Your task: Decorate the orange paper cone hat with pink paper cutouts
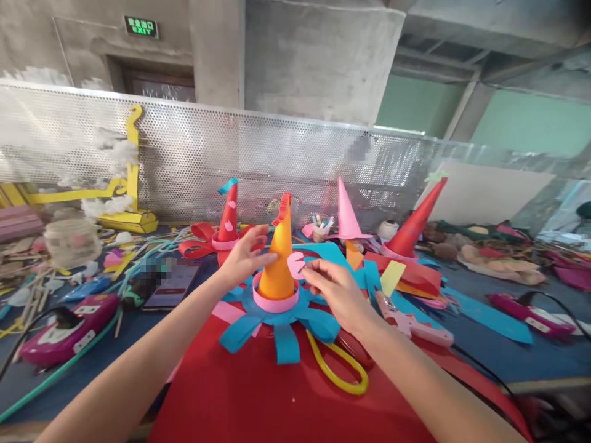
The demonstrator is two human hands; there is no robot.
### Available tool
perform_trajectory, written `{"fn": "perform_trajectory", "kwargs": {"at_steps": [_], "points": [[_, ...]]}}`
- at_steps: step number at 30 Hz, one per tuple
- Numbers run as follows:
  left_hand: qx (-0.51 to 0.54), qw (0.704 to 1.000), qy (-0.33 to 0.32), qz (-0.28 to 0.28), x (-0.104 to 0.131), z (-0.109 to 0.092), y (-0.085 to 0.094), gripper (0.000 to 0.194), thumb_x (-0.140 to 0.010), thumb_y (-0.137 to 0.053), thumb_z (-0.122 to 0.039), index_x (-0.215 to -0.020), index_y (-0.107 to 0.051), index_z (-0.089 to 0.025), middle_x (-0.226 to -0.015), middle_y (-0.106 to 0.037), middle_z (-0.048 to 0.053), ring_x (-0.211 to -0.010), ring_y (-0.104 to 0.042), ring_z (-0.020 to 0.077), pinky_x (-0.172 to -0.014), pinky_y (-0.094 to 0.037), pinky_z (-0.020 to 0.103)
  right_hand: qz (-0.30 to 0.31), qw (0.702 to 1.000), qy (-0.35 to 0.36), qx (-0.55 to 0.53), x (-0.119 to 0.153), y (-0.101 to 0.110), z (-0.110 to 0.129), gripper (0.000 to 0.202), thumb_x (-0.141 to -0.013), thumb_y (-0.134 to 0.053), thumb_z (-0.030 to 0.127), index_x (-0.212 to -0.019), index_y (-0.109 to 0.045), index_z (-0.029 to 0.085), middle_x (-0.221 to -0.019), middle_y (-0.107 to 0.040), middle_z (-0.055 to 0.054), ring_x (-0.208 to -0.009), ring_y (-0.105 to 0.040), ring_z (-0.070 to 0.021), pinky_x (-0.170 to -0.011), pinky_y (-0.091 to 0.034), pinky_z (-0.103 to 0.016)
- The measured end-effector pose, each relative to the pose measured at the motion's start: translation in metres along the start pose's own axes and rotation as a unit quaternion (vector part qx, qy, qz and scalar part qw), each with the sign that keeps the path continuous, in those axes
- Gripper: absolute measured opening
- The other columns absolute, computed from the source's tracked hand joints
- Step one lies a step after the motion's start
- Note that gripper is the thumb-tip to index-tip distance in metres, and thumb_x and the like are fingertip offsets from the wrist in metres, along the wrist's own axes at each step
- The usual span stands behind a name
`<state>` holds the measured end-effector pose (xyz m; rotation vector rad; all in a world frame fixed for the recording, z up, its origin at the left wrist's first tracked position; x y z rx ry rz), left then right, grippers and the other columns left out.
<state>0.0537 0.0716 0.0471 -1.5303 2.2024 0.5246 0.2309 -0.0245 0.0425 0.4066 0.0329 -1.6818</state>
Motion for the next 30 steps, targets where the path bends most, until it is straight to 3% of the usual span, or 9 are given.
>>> {"fn": "perform_trajectory", "kwargs": {"at_steps": [3, 6, 9, 15, 19, 22, 25, 27, 30], "points": [[0.012, 0.992, 0.025, -0.127, 0.02, -0.011, 0.005, 0.018, -0.076, -0.067, -0.025, -0.089, -0.057, -0.018, -0.087, -0.063, 0.003, -0.077, -0.058, 0.0151, -0.07, -0.047, 0.03, 0.011, 1.0, -0.003, -0.017, 0.01, -0.003, 0.003, 0.021, -0.08, -0.064, 0.039, -0.075, -0.062, 0.019, -0.065, -0.05, 0.004, -0.059, -0.041, -0.0115, -0.054, -0.031, -0.027], [0.08, 0.99, 0.119, -0.017, 0.041, -0.016, -0.016, 0.019, -0.077, -0.07, -0.032, -0.084, -0.061, -0.017, -0.076, -0.062, 0.001, -0.065, -0.054, 0.0119, -0.06, -0.043, 0.027, 0.029, 0.999, 0.003, -0.03, 0.018, -0.007, 0.008, 0.02, -0.081, -0.064, 0.038, -0.074, -0.061, 0.019, -0.062, -0.048, 0.005, -0.058, -0.041, -0.0115, -0.054, -0.03, -0.027], [0.124, 0.98, 0.145, 0.051, 0.056, -0.022, -0.032, 0.021, -0.073, -0.075, -0.031, -0.085, -0.067, -0.017, -0.076, -0.065, 0.002, -0.065, -0.055, 0.0118, -0.059, -0.041, 0.026, 0.043, 0.999, 0.007, -0.026, 0.022, -0.009, 0.013, 0.02, -0.081, -0.063, 0.036, -0.07, -0.059, 0.019, -0.058, -0.044, 0.006, -0.055, -0.037, -0.0108, -0.052, -0.027, -0.027], [0.163, 0.974, 0.137, 0.078, 0.063, -0.032, -0.039, 0.014, -0.076, -0.07, -0.025, -0.088, -0.071, -0.017, -0.084, -0.068, 0.004, -0.075, -0.059, 0.0143, -0.067, -0.045, 0.027, 0.017, 1.0, 0.003, -0.009, 0.024, -0.007, 0.013, 0.019, -0.08, -0.062, 0.034, -0.068, -0.056, 0.02, -0.054, -0.042, 0.007, -0.051, -0.036, -0.0101, -0.05, -0.027, -0.026], [0.104, 0.982, 0.127, 0.093, 0.062, -0.038, -0.038, 0.016, -0.075, -0.073, -0.028, -0.084, -0.068, -0.016, -0.076, -0.066, 0.002, -0.067, -0.055, 0.0116, -0.062, -0.042, 0.025, 0.035, 0.999, 0.016, 0.008, 0.022, -0.006, 0.017, 0.023, -0.079, -0.064, 0.037, -0.066, -0.056, 0.02, -0.055, -0.043, 0.007, -0.05, -0.037, -0.0099, -0.048, -0.029, -0.026], [0.094, 0.988, 0.119, 0.04, 0.056, -0.036, -0.027, 0.015, -0.077, -0.072, -0.028, -0.081, -0.067, -0.015, -0.077, -0.067, 0.002, -0.066, -0.056, 0.01, -0.062, -0.043, 0.023, -0.003, 0.999, 0.042, 0.034, 0.009, 0.002, 0.017, 0.026, -0.081, -0.061, 0.045, -0.075, -0.06, 0.02, -0.065, -0.053, 0.003, -0.059, -0.047, -0.0131, -0.055, -0.039, -0.027], [0.114, 0.984, 0.129, -0.048, 0.046, -0.031, -0.009, 0.016, -0.073, -0.075, -0.026, -0.081, -0.067, -0.015, -0.072, -0.066, 0.0, -0.064, -0.057, 0.0087, -0.059, -0.043, 0.021, -0.054, 0.995, 0.066, 0.054, -0.015, 0.004, 0.005, 0.033, -0.077, -0.066, 0.042, -0.1, -0.058, 0.021, -0.098, -0.061, -0.005, -0.091, -0.058, -0.0204, -0.077, -0.047, -0.033], [0.139, 0.975, 0.143, -0.097, 0.041, -0.027, 0.0, 0.017, -0.068, -0.077, -0.023, -0.077, -0.065, -0.015, -0.07, -0.066, 0.0, -0.064, -0.059, 0.009, -0.06, -0.045, 0.02, -0.027, 0.995, 0.063, 0.067, -0.032, -0.005, -0.01, 0.057, -0.067, -0.076, 0.039, -0.115, -0.052, 0.021, -0.117, -0.059, -0.01, -0.11, -0.056, -0.0263, -0.084, -0.049, -0.037], [0.174, 0.962, 0.16, -0.136, 0.036, -0.024, 0.007, 0.018, -0.064, -0.079, -0.019, -0.073, -0.064, -0.014, -0.071, -0.067, 0.001, -0.064, -0.061, 0.009, -0.06, -0.047, 0.02, 0.049, 0.993, 0.073, 0.075, -0.05, -0.026, -0.028, 0.07, -0.062, -0.082, 0.04, -0.122, -0.048, 0.024, -0.119, -0.062, -0.01, -0.107, -0.061, -0.0274, -0.083, -0.053, -0.04]]}}
Point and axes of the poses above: each hand's wrist, its own x-axis away from the middle knuckle, its own y-axis out of the back of the hand, z = x × y, the point moved 4 cm from there along -x, towards the middle knuckle
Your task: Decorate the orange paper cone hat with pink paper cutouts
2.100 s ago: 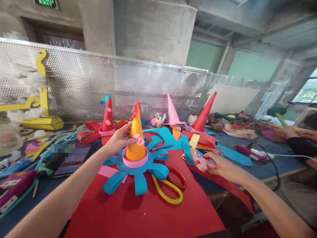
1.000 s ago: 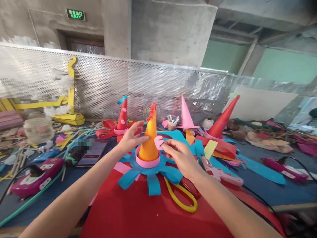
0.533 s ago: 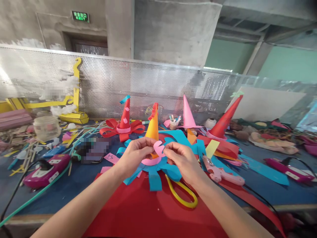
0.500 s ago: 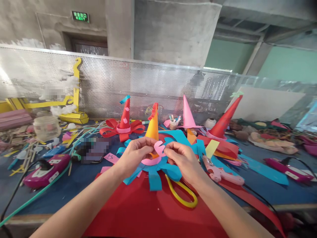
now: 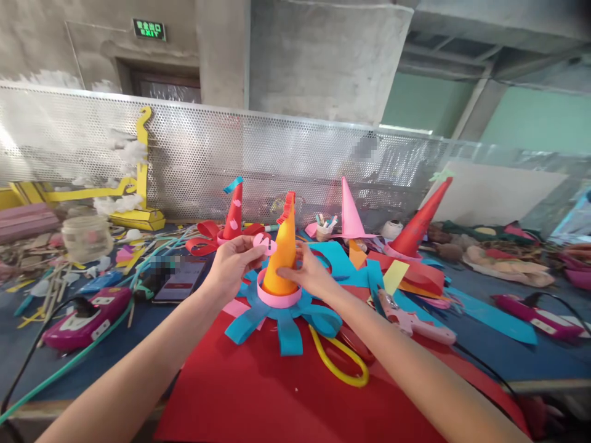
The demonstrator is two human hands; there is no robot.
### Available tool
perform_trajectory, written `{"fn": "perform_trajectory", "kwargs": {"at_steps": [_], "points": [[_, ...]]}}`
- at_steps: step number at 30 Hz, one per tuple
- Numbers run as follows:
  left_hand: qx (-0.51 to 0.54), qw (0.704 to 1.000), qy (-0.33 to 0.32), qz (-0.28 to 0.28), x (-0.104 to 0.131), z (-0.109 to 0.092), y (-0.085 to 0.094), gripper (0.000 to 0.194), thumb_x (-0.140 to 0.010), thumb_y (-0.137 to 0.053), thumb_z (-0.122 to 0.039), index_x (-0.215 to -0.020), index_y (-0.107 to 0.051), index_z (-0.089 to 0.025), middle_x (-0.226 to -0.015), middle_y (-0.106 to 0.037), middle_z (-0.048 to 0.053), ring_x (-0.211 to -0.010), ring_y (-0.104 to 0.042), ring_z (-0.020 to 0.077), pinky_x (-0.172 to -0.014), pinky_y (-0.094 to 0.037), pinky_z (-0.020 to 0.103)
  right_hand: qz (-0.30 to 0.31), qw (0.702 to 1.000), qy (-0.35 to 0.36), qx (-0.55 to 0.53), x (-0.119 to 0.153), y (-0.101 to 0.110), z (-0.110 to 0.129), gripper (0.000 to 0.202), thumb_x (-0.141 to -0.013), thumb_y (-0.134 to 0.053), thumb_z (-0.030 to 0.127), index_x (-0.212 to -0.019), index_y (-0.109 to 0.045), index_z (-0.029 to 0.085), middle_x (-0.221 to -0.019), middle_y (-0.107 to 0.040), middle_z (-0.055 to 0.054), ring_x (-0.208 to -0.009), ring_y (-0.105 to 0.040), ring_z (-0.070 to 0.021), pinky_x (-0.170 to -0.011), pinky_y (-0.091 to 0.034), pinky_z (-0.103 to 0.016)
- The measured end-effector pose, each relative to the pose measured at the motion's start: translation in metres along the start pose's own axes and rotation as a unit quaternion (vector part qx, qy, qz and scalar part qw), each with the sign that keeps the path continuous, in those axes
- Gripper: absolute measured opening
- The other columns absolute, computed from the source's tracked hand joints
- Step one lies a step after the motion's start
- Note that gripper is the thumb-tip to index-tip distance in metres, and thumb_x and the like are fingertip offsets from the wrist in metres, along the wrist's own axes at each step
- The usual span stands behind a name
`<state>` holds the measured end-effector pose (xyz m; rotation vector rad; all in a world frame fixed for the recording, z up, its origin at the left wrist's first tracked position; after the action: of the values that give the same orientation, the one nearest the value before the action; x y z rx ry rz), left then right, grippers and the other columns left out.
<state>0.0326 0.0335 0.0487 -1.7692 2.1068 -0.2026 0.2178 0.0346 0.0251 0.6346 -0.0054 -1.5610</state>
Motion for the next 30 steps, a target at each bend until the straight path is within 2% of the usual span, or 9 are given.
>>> {"fn": "perform_trajectory", "kwargs": {"at_steps": [3, 8, 11, 16, 20, 24, 26, 28, 30], "points": [[0.014, 1.0, 0.0, 0.006, -0.003, 0.001, 0.002, 0.02, -0.063, -0.08, -0.019, -0.073, -0.064, -0.013, -0.071, -0.067, 0.001, -0.063, -0.062, 0.0081, -0.058, -0.047, 0.018, 0.031, 0.999, 0.02, 0.015, -0.012, -0.008, -0.002, 0.067, -0.065, -0.083, 0.039, -0.12, -0.05, 0.023, -0.115, -0.066, -0.009, -0.103, -0.064, -0.0289, -0.086, -0.053, -0.045], [0.035, 0.999, 0.015, 0.038, -0.007, 0.01, 0.005, 0.024, -0.063, -0.083, -0.022, -0.075, -0.065, -0.014, -0.068, -0.068, -0.001, -0.061, -0.062, 0.0073, -0.059, -0.048, 0.017, 0.048, 0.997, 0.05, 0.018, -0.04, 0.012, 0.01, 0.066, -0.068, -0.082, 0.034, -0.123, -0.048, 0.021, -0.125, -0.061, -0.011, -0.115, -0.059, -0.0303, -0.096, -0.051, -0.047], [0.037, 0.997, 0.048, 0.037, -0.006, 0.018, 0.006, 0.024, -0.063, -0.084, -0.021, -0.078, -0.066, -0.014, -0.07, -0.069, -0.001, -0.063, -0.064, 0.008, -0.063, -0.051, 0.019, 0.085, 0.995, 0.057, 0.015, -0.052, 0.016, 0.005, 0.063, -0.067, -0.082, 0.033, -0.12, -0.051, 0.021, -0.122, -0.063, -0.01, -0.113, -0.06, -0.029, -0.096, -0.052, -0.046], [0.046, 0.993, 0.089, 0.071, -0.001, 0.026, -0.001, 0.025, -0.062, -0.083, -0.019, -0.083, -0.07, -0.013, -0.08, -0.074, 0.004, -0.071, -0.068, 0.0122, -0.071, -0.055, 0.023, 0.126, 0.99, 0.067, 0.018, -0.053, 0.008, -0.021, 0.065, -0.07, -0.08, 0.037, -0.124, -0.049, 0.019, -0.123, -0.063, -0.011, -0.112, -0.062, -0.028, -0.092, -0.055, -0.043], [0.039, 0.992, 0.094, 0.069, 0.001, 0.027, -0.004, 0.025, -0.061, -0.082, -0.017, -0.083, -0.071, -0.012, -0.079, -0.073, 0.003, -0.071, -0.068, 0.0123, -0.073, -0.055, 0.024, 0.123, 0.988, 0.075, 0.051, -0.046, 0.014, -0.019, 0.065, -0.075, -0.075, 0.038, -0.131, -0.045, 0.024, -0.132, -0.059, -0.008, -0.119, -0.059, -0.0252, -0.095, -0.053, -0.039], [0.026, 0.993, 0.095, 0.058, 0.003, 0.027, 0.0, 0.026, -0.06, -0.083, -0.017, -0.083, -0.071, -0.014, -0.079, -0.073, 0.002, -0.071, -0.068, 0.0121, -0.073, -0.054, 0.024, 0.051, 0.987, 0.049, 0.146, -0.012, 0.044, 0.007, 0.049, -0.085, -0.062, 0.034, -0.13, -0.046, 0.023, -0.134, -0.057, -0.011, -0.114, -0.06, -0.0232, -0.091, -0.053, -0.037], [0.015, 0.993, 0.097, 0.06, 0.004, 0.026, 0.004, 0.023, -0.062, -0.083, -0.02, -0.08, -0.07, -0.015, -0.077, -0.071, 0.001, -0.071, -0.066, 0.0118, -0.073, -0.053, 0.025, 0.02, 0.976, 0.022, 0.216, 0.021, 0.058, 0.02, 0.029, -0.087, -0.055, 0.029, -0.115, -0.055, 0.021, -0.114, -0.066, -0.011, -0.1, -0.065, -0.0241, -0.084, -0.053, -0.038], [-0.003, 0.994, 0.095, 0.059, 0.004, 0.024, 0.006, 0.019, -0.066, -0.082, -0.027, -0.077, -0.069, -0.017, -0.075, -0.069, 0.0, -0.069, -0.064, 0.011, -0.073, -0.052, 0.027, 0.038, 0.958, -0.007, 0.283, 0.06, 0.064, 0.025, 0.01, -0.084, -0.056, 0.023, -0.092, -0.062, 0.022, -0.084, -0.071, -0.005, -0.082, -0.068, -0.0246, -0.078, -0.052, -0.039], [-0.048, 0.995, 0.06, 0.069, 0.002, 0.02, 0.004, 0.018, -0.069, -0.079, -0.033, -0.075, -0.07, -0.019, -0.079, -0.07, 0.001, -0.074, -0.064, 0.0133, -0.078, -0.051, 0.031, 0.064, 0.936, -0.041, 0.344, 0.096, 0.064, 0.023, 0.007, -0.078, -0.062, 0.019, -0.085, -0.062, 0.022, -0.079, -0.071, -0.006, -0.077, -0.069, -0.0284, -0.071, -0.052, -0.04]]}}
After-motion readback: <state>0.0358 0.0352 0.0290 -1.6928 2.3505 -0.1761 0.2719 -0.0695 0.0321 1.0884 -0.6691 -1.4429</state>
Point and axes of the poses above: each hand's wrist, its own x-axis away from the middle knuckle, its own y-axis out of the back of the hand, z = x × y, the point moved 4 cm from there along -x, towards the middle knuckle
